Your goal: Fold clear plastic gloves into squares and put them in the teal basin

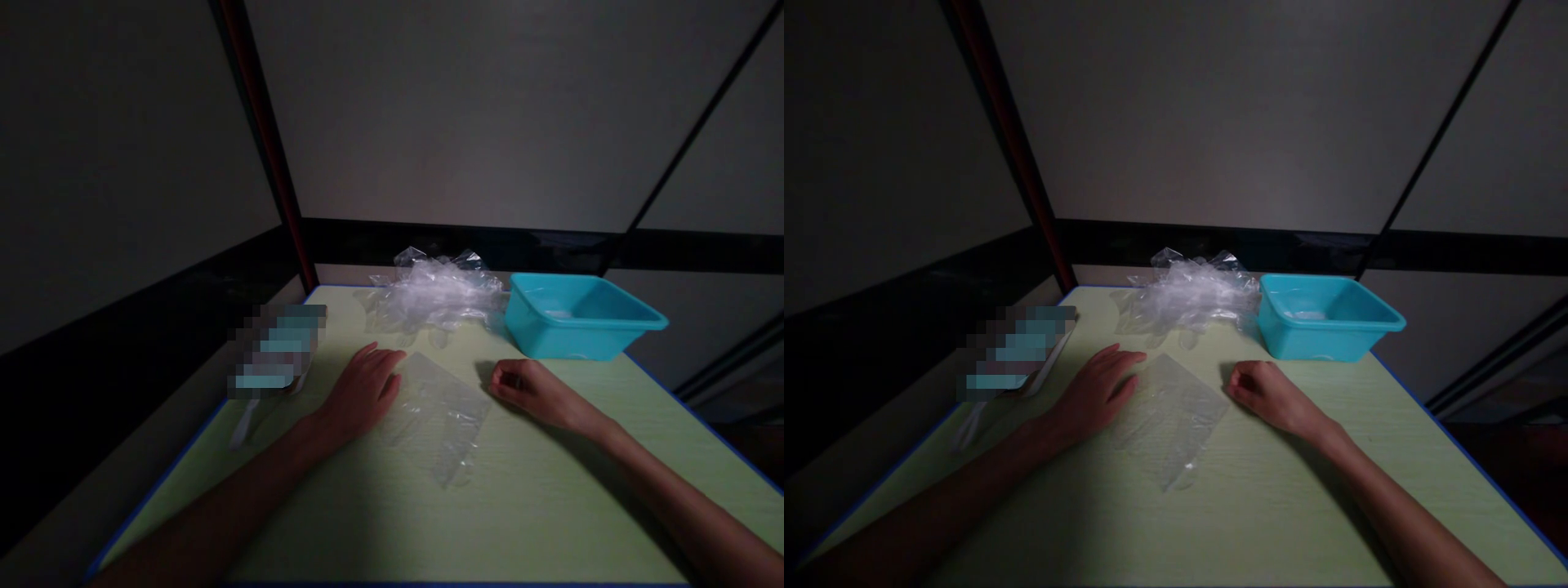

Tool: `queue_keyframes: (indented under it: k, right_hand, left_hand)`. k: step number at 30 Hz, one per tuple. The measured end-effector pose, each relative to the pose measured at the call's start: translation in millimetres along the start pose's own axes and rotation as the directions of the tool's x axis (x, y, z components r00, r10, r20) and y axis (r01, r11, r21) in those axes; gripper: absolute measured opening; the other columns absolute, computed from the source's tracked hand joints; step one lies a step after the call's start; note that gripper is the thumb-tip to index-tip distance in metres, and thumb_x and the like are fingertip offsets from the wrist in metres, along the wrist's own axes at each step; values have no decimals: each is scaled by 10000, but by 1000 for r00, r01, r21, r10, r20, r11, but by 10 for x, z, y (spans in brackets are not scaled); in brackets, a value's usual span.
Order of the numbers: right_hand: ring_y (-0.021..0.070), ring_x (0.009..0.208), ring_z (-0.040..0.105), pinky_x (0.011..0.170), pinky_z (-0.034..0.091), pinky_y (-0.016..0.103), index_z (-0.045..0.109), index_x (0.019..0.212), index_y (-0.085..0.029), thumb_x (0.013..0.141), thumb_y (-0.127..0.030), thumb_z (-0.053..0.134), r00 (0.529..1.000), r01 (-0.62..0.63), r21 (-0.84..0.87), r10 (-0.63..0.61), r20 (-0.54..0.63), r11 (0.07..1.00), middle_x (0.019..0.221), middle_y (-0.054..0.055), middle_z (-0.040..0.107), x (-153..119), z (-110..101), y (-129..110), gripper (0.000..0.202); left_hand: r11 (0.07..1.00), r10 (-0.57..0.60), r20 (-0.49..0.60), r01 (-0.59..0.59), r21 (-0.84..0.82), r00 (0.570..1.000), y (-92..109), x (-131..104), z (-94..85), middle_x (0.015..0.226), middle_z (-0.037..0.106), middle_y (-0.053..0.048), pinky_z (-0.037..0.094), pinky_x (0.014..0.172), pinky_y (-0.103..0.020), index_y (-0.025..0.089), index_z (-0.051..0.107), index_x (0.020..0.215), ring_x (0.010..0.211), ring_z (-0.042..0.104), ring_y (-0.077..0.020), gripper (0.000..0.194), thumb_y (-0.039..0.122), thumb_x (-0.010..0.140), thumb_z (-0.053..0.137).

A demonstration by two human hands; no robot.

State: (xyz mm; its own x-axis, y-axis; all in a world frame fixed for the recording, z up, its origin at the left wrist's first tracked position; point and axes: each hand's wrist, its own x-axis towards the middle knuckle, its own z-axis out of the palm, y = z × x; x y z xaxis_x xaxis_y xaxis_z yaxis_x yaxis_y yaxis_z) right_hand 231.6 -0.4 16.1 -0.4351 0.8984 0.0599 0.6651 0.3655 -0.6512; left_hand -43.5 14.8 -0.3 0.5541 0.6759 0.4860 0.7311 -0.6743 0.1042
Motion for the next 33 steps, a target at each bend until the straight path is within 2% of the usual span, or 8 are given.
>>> queue_keyframes:
  k: [5, 9, 14, 27, 33]
  right_hand:
    - [101, 515, 405, 450, 301, 217, 533, 685, -147, 770, -278, 493, 999, -7, -11, 7, 33, 1000, 574, -11, 492, -4, 81, -9, 161]
    - [95, 497, 389, 449, 289, 221, 519, 662, -152, 745, -223, 494, 999, -5, -51, 7, 47, 999, 554, -19, 483, -10, 98, -9, 112]
    - [89, 504, 379, 448, 284, 213, 509, 655, -153, 712, -173, 480, 996, 5, -9, -4, 86, 1000, 558, -27, 466, -18, 90, 7, 67]
    - [84, 505, 352, 448, 265, 210, 467, 636, -166, 696, -169, 483, 996, 11, -29, -8, 91, 1000, 550, -40, 434, -37, 99, -22, 62]
    - [82, 504, 362, 456, 281, 211, 474, 628, -163, 684, -138, 479, 990, 24, -30, -19, 138, 999, 549, -38, 443, -53, 89, -58, 62]
  left_hand:
    - [1000, 6, 12, -6, -10, 1000, 6, 1, -16, 991, 617, -70, 336, 968, -419, 141, 498, 1027, 934, 557, -185, 242, 152, 806, 400]
    - [1000, 4, 8, -4, 0, 1000, 11, 0, -16, 976, 620, -67, 339, 963, -421, 142, 506, 1015, 916, 563, -186, 239, 144, 797, 408]
    - [1000, 20, 11, -20, 5, 1000, 10, 5, -4, 970, 623, -70, 341, 963, -411, 130, 510, 1006, 909, 564, -184, 234, 132, 793, 413]
    - [1000, -17, -8, 16, -15, 1000, 12, 15, -38, 959, 636, -57, 325, 972, -432, 156, 528, 983, 902, 578, -176, 227, 150, 799, 395]
    - [999, 6, -46, -8, -41, 999, 44, 12, -108, 775, 670, -20, 309, 995, -413, 158, 564, 942, 702, 620, -130, 237, 152, 816, 363]
